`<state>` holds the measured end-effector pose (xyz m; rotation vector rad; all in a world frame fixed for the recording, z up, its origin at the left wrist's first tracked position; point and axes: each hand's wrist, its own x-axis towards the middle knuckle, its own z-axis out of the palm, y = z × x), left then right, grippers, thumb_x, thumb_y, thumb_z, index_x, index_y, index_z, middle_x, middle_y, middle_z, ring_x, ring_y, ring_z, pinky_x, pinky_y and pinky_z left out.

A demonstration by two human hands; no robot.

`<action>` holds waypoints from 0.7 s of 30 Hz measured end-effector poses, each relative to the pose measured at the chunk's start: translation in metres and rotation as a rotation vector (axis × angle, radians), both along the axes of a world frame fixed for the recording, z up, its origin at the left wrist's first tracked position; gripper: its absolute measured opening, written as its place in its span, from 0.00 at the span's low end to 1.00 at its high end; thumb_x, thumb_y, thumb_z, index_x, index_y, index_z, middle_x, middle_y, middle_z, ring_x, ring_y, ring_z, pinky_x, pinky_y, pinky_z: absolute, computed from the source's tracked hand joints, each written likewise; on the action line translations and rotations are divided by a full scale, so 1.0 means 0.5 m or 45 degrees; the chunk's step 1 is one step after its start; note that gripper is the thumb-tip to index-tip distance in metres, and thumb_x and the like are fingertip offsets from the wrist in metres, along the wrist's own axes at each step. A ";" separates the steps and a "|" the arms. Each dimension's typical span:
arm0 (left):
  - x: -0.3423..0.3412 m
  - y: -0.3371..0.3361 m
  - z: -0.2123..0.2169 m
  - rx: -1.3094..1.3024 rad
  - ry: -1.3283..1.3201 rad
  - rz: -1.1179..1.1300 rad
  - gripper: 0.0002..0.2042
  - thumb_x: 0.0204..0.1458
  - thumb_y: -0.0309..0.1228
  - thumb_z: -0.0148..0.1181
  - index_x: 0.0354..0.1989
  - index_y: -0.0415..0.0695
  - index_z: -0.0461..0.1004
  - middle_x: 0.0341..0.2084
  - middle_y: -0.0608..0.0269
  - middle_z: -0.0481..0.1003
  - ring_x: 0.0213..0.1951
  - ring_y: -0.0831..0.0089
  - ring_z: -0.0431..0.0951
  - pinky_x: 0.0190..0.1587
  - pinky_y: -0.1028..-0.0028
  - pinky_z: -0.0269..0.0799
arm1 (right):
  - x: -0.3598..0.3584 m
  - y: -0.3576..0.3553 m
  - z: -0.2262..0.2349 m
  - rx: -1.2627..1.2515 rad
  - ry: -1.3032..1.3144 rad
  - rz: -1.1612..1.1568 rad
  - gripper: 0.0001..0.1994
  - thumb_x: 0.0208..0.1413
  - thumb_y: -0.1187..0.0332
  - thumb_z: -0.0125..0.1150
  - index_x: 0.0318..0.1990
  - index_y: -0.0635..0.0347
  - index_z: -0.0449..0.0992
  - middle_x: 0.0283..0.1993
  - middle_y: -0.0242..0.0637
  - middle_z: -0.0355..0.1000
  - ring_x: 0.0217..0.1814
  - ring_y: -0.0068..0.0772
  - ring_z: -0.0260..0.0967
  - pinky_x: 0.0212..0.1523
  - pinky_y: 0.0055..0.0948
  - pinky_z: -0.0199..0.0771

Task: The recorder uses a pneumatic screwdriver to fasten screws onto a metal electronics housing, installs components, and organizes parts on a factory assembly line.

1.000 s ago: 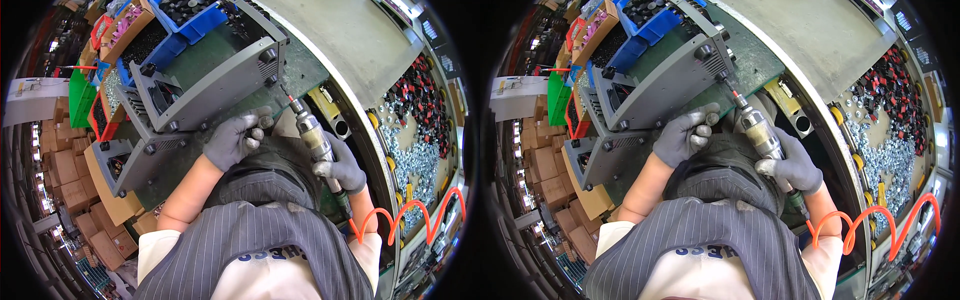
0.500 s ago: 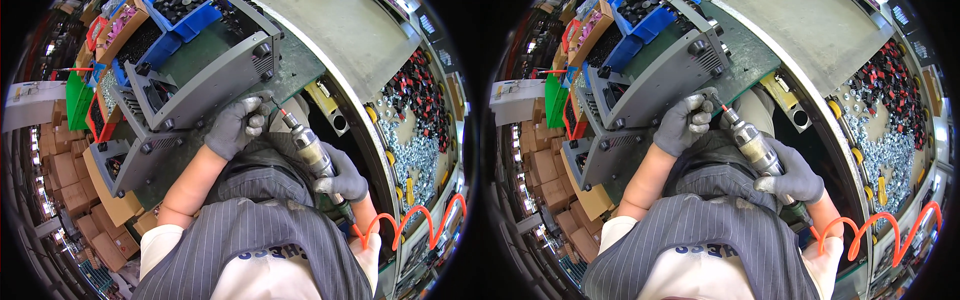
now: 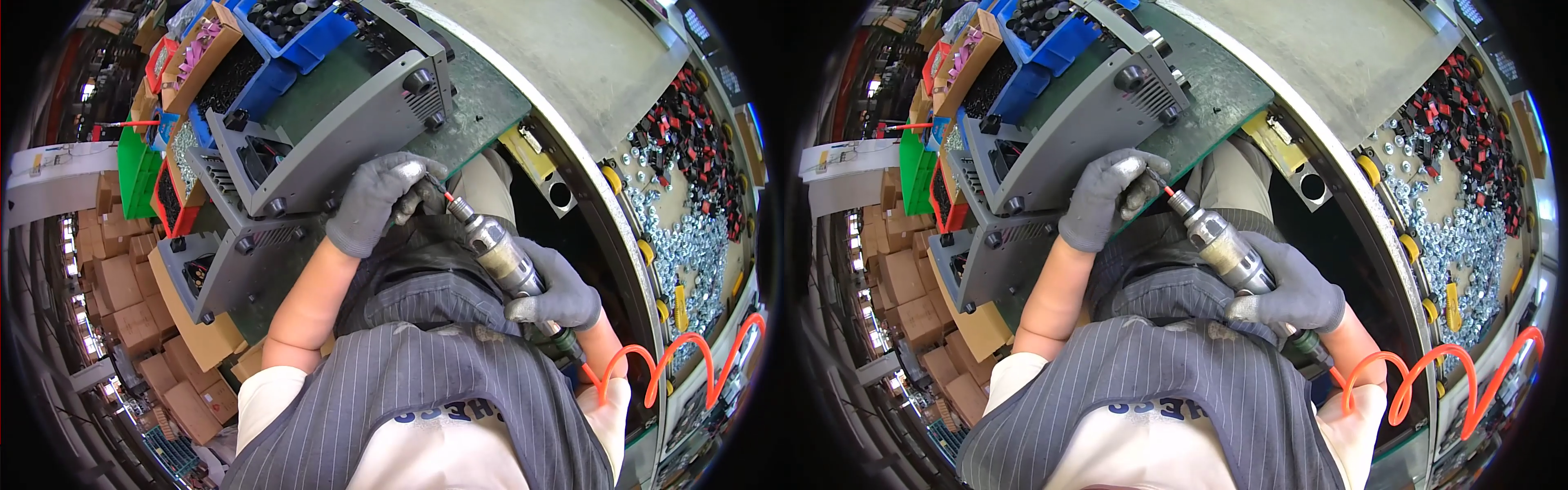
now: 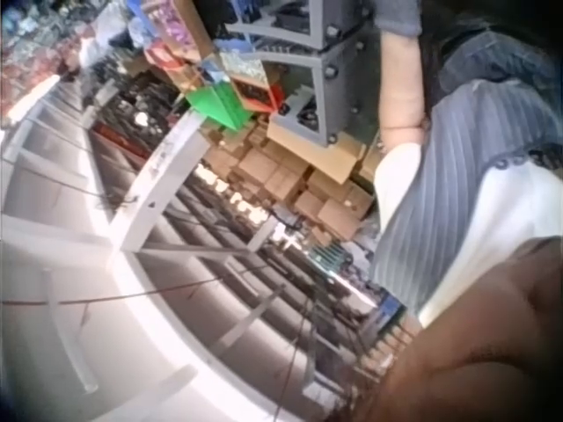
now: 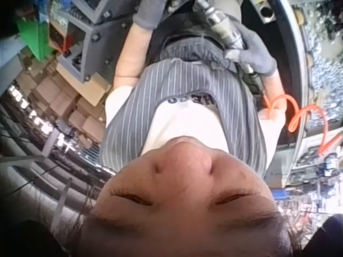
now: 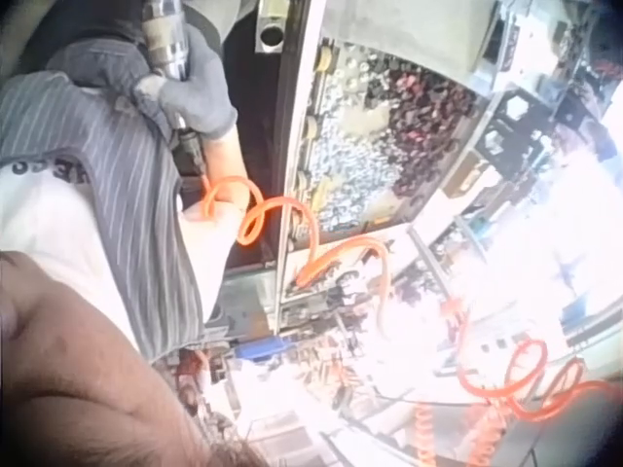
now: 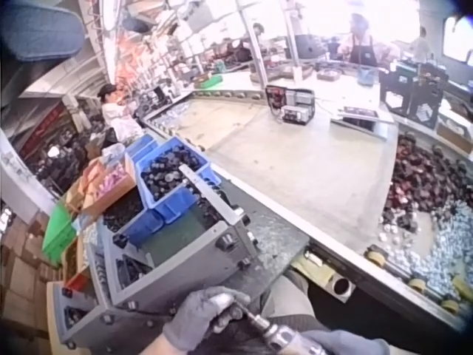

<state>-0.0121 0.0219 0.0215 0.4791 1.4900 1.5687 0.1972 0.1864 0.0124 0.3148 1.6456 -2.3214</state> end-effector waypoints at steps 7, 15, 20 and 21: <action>-0.015 0.000 0.013 -0.122 -0.036 -0.138 0.16 0.55 0.36 0.48 0.38 0.34 0.74 0.18 0.67 0.69 0.15 0.88 0.60 0.17 0.87 0.54 | 0.006 -0.003 -0.010 -0.069 0.030 -0.031 0.39 0.33 0.58 0.73 0.55 0.66 0.64 0.43 0.35 0.69 0.42 0.24 0.65 0.47 0.25 0.66; -0.026 -0.007 0.068 -0.307 0.227 -0.295 0.17 0.56 0.39 0.48 0.42 0.37 0.75 0.24 0.66 0.74 0.19 0.87 0.65 0.22 0.86 0.59 | 0.000 0.008 -0.011 0.124 0.154 -0.025 0.39 0.32 0.59 0.73 0.55 0.64 0.65 0.41 0.34 0.69 0.39 0.24 0.65 0.44 0.25 0.66; -0.019 -0.007 0.194 -0.454 1.489 -0.304 0.15 0.51 0.38 0.56 0.42 0.39 0.75 0.25 0.66 0.71 0.28 0.78 0.69 0.31 0.77 0.65 | -0.024 0.048 0.011 0.249 -0.014 -0.172 0.37 0.34 0.61 0.73 0.55 0.65 0.65 0.43 0.33 0.68 0.44 0.26 0.63 0.50 0.26 0.63; -0.025 0.002 0.218 -0.438 1.640 -0.227 0.15 0.50 0.37 0.57 0.42 0.41 0.75 0.24 0.66 0.70 0.27 0.78 0.68 0.31 0.76 0.64 | -0.036 0.056 0.013 0.258 0.003 -0.184 0.37 0.35 0.62 0.73 0.55 0.65 0.65 0.43 0.34 0.68 0.45 0.26 0.63 0.51 0.26 0.62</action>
